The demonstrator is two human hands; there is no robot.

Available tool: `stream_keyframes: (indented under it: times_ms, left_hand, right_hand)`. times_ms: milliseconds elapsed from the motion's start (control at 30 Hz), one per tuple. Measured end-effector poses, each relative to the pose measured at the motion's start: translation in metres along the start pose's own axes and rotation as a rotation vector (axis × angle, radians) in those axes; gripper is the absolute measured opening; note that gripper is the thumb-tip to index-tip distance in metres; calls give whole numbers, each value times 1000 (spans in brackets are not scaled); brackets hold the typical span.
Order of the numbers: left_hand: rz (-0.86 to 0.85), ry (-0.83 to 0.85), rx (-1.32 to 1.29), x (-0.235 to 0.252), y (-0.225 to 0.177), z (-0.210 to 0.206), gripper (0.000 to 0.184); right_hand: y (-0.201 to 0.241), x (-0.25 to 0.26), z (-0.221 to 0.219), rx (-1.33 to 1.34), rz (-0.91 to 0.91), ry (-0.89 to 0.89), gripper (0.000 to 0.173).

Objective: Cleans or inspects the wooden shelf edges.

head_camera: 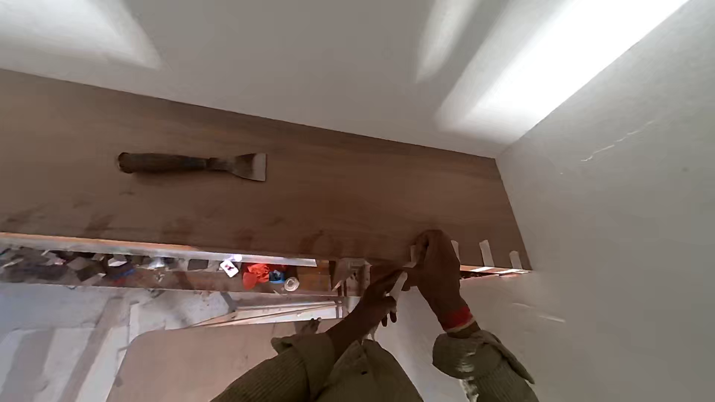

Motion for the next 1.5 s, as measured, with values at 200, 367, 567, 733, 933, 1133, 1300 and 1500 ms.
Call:
stream_keyframes:
  times_ms: [200,367,567,733,933,1133,1300,1500]
  left_hand:
    - [-39,6,-367,-15,-34,5,44]
    - [-53,42,-400,-17,-55,1,31]
    - [-19,-98,-328,-8,-55,1,23]
    - [-87,-222,-34,2,-44,3,24]
    - [-157,-275,376,-4,-17,6,42]
    - [-172,-281,376,13,-13,7,57]
    - [11,-192,793,48,-32,6,51]
    - [172,-43,626,64,12,4,70]
  right_hand:
    - [6,-32,31,249,202,11,10]
    - [-6,-81,10,196,365,24,15]
    - [-19,-82,34,338,365,-14,15]
    - [-49,-31,64,136,-105,-169,30]
    - [-56,-4,51,0,-190,-132,37]
    - [-62,-5,52,20,-132,-117,27]
    - [-73,-6,57,126,-200,-141,38]
    - [-62,5,43,-107,-133,-131,27]
Point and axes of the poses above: each hand's wrist, its own x-axis towards the middle knuckle, its own z-axis out of the back of the hand, y = z × x, the point moved 9 cm from there along x, towards the middle knuckle, and after that the axes turned 10 degrees about x, right-handed, at the moved point
